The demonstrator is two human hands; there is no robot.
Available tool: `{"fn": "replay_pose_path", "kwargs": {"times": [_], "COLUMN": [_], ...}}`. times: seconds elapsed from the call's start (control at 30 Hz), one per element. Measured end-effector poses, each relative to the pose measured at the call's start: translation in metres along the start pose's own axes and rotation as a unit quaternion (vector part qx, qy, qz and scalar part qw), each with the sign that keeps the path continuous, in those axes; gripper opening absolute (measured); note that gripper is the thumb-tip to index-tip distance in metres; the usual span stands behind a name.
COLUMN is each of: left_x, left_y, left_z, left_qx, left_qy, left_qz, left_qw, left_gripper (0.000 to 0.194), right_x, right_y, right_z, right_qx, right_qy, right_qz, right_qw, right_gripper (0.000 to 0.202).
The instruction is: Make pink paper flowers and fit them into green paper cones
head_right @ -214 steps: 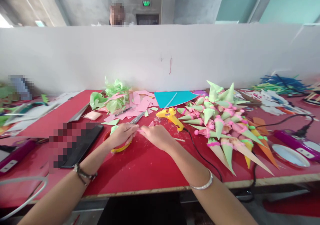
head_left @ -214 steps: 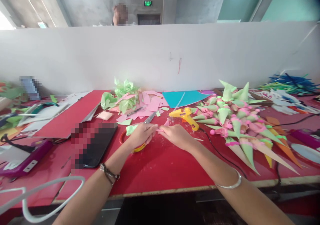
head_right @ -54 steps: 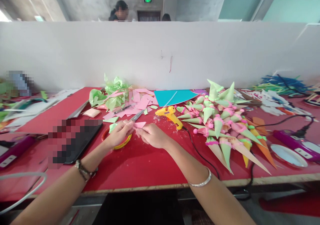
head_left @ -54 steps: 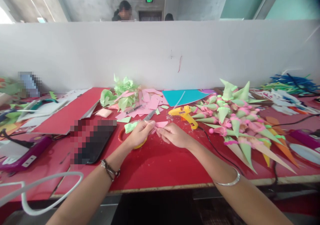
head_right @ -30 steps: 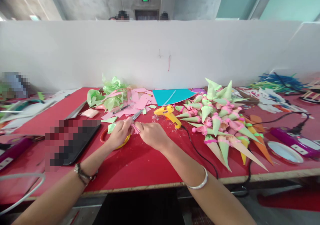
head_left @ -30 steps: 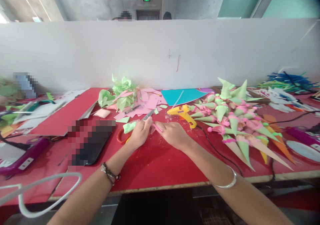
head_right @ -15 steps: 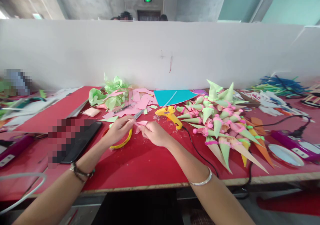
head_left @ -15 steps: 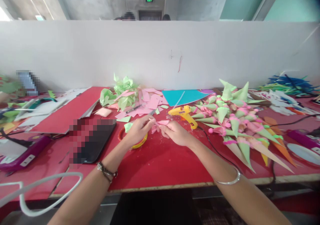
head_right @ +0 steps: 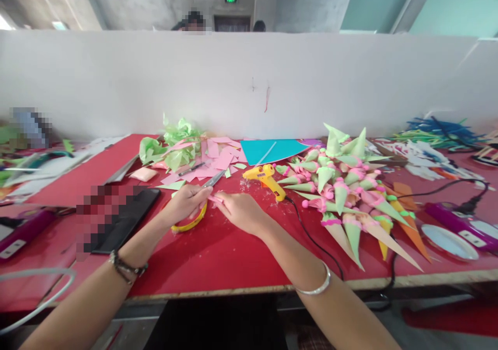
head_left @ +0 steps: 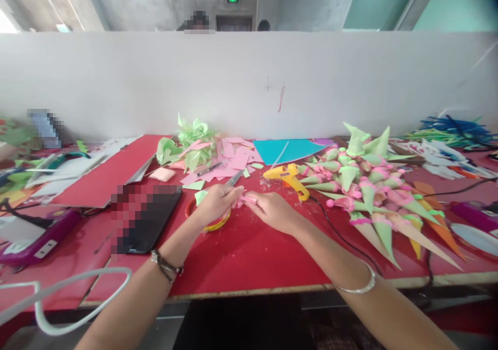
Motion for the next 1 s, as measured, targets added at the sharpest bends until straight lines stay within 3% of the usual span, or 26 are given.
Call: {"fn": "replay_pose_path", "kwargs": {"times": [0.1,0.17,0.23,0.33,0.4,0.5,0.6,0.7,0.87,1.0], "left_x": [0.009,0.011,0.004,-0.007,-0.007,-0.006,-0.009,-0.002,0.011,0.015], "left_y": [-0.012,-0.013,-0.007,0.013,0.02,0.021,0.017,0.005,-0.016,-0.017], "left_z": [-0.001,-0.001,-0.003,-0.002,0.0,0.001,-0.001,-0.002,-0.001,-0.003], "left_qx": [-0.072,-0.088,-0.049,0.081,0.15,0.19,0.156,0.055,-0.084,-0.087], "left_qy": [-0.023,-0.019,0.017,0.072,0.06,0.035,0.032,-0.015,-0.061,-0.067], "left_qz": [0.049,0.052,0.008,-0.105,-0.159,-0.199,-0.169,-0.076,0.048,0.062], "left_qw": [0.996,0.995,0.999,0.989,0.974,0.961,0.973,0.996,0.993,0.992], "left_gripper": [0.045,0.046,0.045,0.031,0.024,0.031,0.04,0.043,0.044,0.045], "right_x": [0.002,0.0,-0.005,-0.004,0.002,0.005,-0.001,-0.003,-0.001,-0.004], "right_y": [-0.001,0.001,0.004,0.007,0.005,0.003,0.003,0.004,-0.003,-0.002], "right_z": [0.0,0.0,0.0,0.0,0.001,0.002,0.0,-0.001,-0.001,-0.001], "right_qx": [-0.02,-0.004,0.027,0.068,0.088,0.093,0.045,0.013,-0.022,-0.004], "right_qy": [-0.003,-0.003,0.007,-0.023,-0.076,-0.103,-0.051,-0.012,-0.018,-0.023], "right_qz": [0.175,0.199,0.134,-0.101,-0.239,-0.298,-0.213,-0.023,0.267,0.295], "right_qw": [0.984,0.98,0.991,0.992,0.964,0.945,0.975,1.0,0.963,0.955], "right_gripper": [0.028,0.028,0.026,0.037,0.039,0.036,0.033,0.032,0.032,0.033]}}
Point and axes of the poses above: each hand's wrist, its own z-axis away from the middle knuckle, its own x-axis out of the palm, y = z × x, the point moved 8 cm from there along -z, towards the middle knuckle, and after that the axes turned 11 degrees about -z, right-handed, at the moved point
